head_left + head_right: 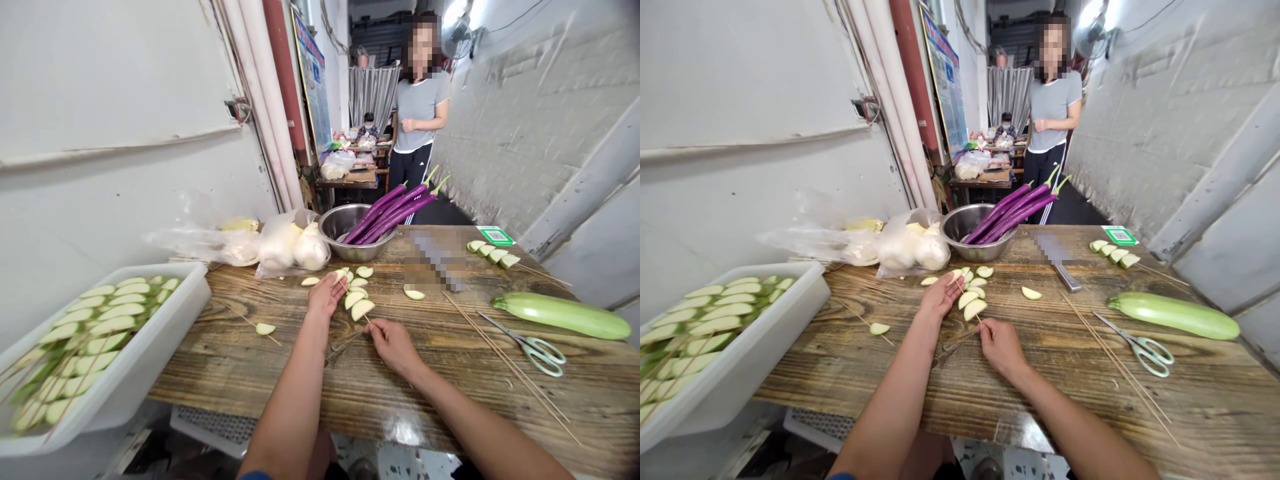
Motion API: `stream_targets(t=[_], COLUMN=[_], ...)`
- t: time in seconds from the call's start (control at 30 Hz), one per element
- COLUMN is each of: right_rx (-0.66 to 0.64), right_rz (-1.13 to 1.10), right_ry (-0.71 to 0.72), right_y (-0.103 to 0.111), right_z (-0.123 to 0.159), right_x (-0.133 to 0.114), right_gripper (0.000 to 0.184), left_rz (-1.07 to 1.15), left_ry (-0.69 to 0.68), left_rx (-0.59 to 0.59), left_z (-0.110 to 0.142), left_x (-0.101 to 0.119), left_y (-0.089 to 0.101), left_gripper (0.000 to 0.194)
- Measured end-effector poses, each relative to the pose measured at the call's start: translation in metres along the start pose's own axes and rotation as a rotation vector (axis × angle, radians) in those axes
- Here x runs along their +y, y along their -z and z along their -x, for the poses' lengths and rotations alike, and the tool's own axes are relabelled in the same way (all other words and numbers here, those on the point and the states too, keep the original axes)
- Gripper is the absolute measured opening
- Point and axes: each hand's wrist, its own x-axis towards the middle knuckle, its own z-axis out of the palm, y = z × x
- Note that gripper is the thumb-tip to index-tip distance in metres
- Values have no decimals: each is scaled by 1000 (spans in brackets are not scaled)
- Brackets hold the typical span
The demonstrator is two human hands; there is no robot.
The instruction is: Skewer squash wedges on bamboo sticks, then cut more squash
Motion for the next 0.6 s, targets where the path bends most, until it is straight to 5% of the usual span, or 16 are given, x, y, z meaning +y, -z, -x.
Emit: stream_targets(t=[0.6], right_rx=[-5], right_rz=[20], right_ry=[-11], right_y=[0], right_z=[1], right_x=[-2], right_gripper=[29], left_rz=[-64], left_ry=[-68], left_rx=[14], left_z=[8], left_x=[-2], left_y=[-4], left_gripper=[10])
